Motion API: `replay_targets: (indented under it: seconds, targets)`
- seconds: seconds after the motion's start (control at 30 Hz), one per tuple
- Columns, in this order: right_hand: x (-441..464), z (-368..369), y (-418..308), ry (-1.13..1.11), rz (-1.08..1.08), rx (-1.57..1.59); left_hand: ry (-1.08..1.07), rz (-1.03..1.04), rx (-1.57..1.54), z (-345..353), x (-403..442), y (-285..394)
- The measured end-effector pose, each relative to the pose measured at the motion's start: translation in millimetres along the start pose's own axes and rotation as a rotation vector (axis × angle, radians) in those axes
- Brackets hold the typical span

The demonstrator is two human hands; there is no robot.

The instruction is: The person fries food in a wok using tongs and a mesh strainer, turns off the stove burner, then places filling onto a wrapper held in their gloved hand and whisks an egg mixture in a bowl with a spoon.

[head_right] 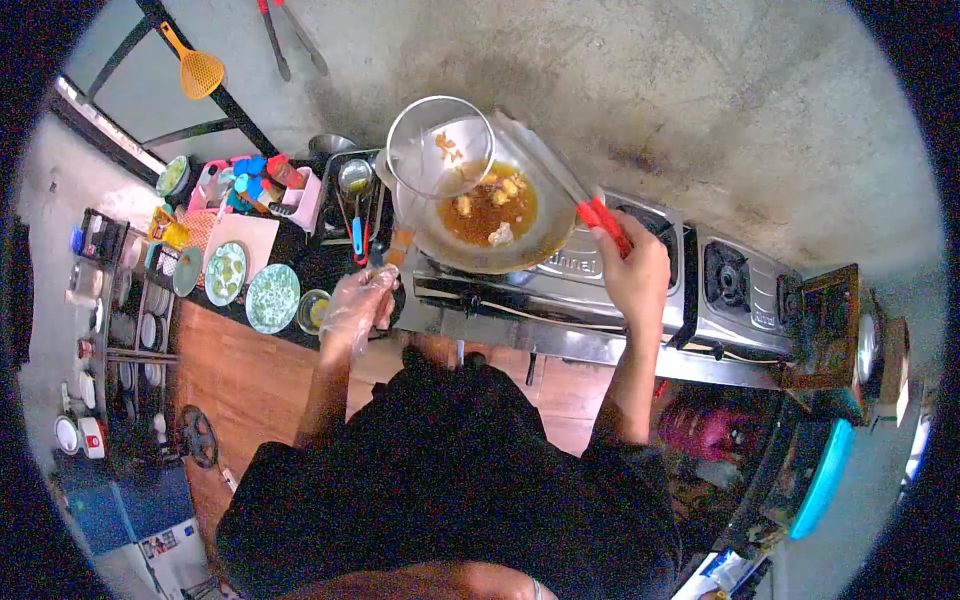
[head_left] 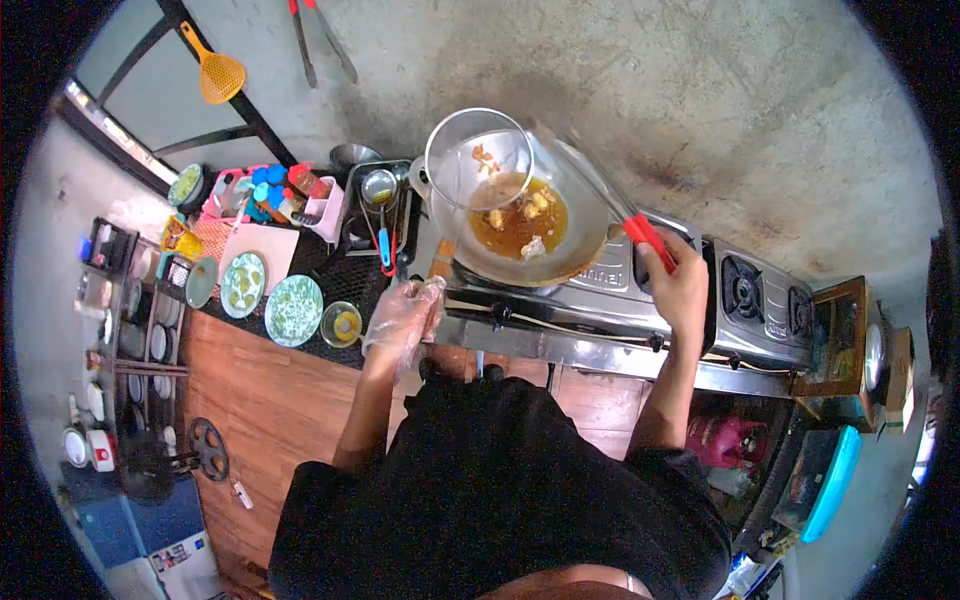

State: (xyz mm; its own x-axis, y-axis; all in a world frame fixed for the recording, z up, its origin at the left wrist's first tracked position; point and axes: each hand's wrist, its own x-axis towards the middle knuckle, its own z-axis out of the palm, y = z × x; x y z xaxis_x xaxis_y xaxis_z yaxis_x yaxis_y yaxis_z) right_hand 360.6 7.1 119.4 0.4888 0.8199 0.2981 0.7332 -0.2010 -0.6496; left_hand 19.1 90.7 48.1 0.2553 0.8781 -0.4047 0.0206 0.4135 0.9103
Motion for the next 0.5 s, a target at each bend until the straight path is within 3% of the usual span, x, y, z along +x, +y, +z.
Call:
replay_targets:
  seconds: [0.07,0.23,0.37,0.5]
  targets:
    - [-3,-2,9,0.033,-0.026,-0.04,0.034,0.013,0.043,-5,2,2]
    - [-16,31,18,-0.174,0.068,-0.345,0.053,0.041,-0.019,-11,10,3]
    - [-23,70,14,-0.34,0.072,-0.409,0.077,0.027,-0.025,-6,7,10]
    - [-25,99,18,-0.348,0.07,-0.454,0.073,0.003,0.027,-12,13,-4]
